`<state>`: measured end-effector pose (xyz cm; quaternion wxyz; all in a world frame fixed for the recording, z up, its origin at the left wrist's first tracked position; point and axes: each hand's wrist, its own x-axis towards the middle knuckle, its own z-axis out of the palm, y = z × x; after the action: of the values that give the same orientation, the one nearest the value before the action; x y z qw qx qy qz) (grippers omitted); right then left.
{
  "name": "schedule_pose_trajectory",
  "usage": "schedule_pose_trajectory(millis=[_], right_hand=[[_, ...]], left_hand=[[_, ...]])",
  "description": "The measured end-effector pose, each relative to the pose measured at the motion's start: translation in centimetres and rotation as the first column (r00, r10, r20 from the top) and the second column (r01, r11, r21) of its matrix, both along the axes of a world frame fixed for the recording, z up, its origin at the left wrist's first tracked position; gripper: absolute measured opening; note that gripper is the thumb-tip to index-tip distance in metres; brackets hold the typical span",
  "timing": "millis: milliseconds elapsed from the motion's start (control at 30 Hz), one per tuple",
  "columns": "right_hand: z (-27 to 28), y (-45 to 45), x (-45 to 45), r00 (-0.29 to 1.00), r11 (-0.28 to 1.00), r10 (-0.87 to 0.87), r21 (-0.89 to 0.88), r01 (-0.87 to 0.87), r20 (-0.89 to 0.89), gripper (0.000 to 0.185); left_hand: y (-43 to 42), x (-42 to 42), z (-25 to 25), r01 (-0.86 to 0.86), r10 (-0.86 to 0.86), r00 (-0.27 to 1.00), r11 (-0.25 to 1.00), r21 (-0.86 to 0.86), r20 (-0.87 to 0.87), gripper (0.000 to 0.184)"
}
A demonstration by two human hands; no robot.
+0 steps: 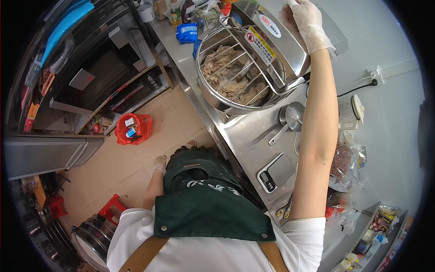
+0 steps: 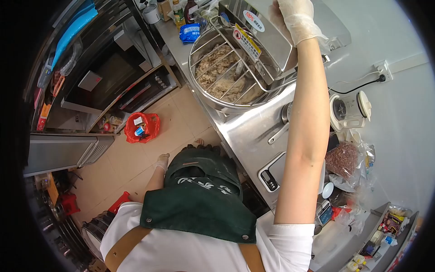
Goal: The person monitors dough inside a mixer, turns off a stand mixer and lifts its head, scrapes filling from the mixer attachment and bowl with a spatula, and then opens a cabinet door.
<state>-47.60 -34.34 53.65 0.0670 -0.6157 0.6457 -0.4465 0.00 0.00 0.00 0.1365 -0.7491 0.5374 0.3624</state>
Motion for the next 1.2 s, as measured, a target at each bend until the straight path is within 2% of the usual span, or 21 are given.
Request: schedule_pose_trajectory(millis=[67, 167, 267, 367, 567, 767, 867, 967, 1200], right_hand=[[0.1, 0.3, 0.4, 0.992, 1.0, 0.014, 0.025, -0.017, 0.123, 0.019], [0.1, 0.3, 0.4, 0.998, 1.0, -0.001, 0.012, 0.001, 0.057, 0.02], [0.2, 0.4, 0.7, 0.992, 0.999, -0.006, 0.037, 0.001, 0.129, 0.02], [0.5, 0.6, 0.7, 0.999, 0.999, -0.02, 0.041, 0.018, 0.045, 0.02], [0.3, 0.0, 0.2, 1.0, 0.999, -0.029, 0.024, 0.029, -0.009, 0.021], [0.3, 0.0, 0.2, 1.0, 1.0, -0.021, 0.017, 0.021, 0.017, 0.021], [0.3, 0.1, 0.4, 0.998, 0.999, -0.015, 0.033, 0.013, 0.064, 0.02], [0.3, 0.3, 0.7, 0.979, 0.998, 0.003, 0.064, -0.016, 0.205, 0.019], [0.1, -0.1, 0.2, 0.996, 1.0, 0.001, 0.024, -0.003, 0.091, 0.019]], left_hand=[[0.2, 0.2, -0.6, 0.002, -0.002, 1.0, 1.0, -0.02, -0.012, 0.024], [0.0, 0.0, 0.3, 0.01, -0.01, 1.0, 1.0, -0.025, -0.003, 0.024], [0.1, 0.5, -0.7, 0.05, -0.05, 0.999, 0.998, -0.034, -0.003, 0.023], [-0.1, 0.1, 0.2, 0.05, -0.05, 0.999, 0.998, -0.039, 0.007, 0.022], [-0.3, -0.2, 0.4, -0.026, 0.026, 0.999, 0.999, -0.034, -0.021, 0.025], [-0.6, -0.5, 0.9, -0.139, 0.139, 0.99, 0.99, -0.001, -0.038, 0.034], [-0.6, -0.5, 1.8, -0.069, 0.069, 0.997, 0.998, 0.006, -0.035, 0.037], [-0.5, -0.5, 1.3, -0.105, 0.105, 0.993, 0.994, -0.003, -0.053, 0.037], [-0.5, -0.6, 1.6, -0.065, 0.065, 0.997, 0.998, 0.001, -0.039, 0.035]])
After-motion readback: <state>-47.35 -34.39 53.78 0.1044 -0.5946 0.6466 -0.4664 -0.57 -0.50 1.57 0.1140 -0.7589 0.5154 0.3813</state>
